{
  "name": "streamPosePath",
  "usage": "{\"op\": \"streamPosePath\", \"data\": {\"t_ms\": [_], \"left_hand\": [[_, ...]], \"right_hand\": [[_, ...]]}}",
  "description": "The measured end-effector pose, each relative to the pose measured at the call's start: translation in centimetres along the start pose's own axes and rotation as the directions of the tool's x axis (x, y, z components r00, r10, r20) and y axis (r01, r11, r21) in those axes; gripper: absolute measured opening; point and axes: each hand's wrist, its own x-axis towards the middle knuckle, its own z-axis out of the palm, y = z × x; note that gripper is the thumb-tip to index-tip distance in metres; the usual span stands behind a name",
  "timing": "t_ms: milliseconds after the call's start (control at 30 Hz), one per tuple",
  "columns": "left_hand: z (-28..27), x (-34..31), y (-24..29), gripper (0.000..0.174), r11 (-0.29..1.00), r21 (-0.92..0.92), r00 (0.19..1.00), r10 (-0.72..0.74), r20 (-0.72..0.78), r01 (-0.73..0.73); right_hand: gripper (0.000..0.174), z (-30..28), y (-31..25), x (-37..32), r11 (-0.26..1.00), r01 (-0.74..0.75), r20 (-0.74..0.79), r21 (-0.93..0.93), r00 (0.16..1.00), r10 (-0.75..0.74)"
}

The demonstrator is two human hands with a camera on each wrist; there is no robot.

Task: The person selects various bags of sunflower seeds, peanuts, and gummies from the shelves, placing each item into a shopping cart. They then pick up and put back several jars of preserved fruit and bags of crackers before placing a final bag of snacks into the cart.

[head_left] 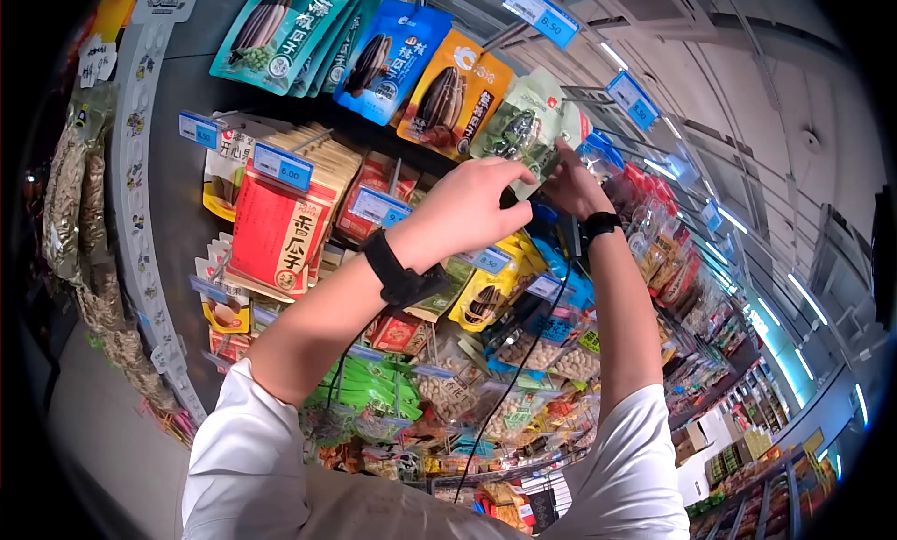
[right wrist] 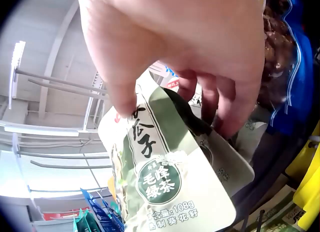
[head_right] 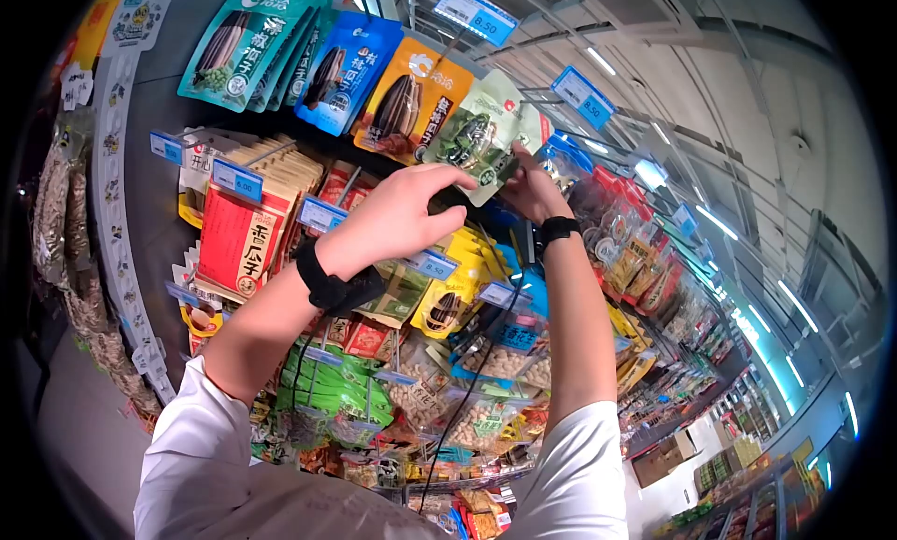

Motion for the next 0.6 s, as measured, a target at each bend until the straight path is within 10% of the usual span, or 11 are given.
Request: {"op": "streamPosePath", "data": {"t_ms": [200,600], "left_hand": [[0.0,0.3,0.2,0.028,0.995,-0.018,0.994,-0.101,-0.034,0.101],[-1.5,-0.3,0.4,0.042,0.983,-0.065,0.983,-0.175,-0.056,0.171]], "right_hand": [[0.048,0.9,-0.9,0.8,0.997,-0.076,0.026,-0.003,0.997,0.076],[0.032,1.4,-4.4,-2.2,0.997,0.040,-0.084,0.069,0.996,-0.035]]}}
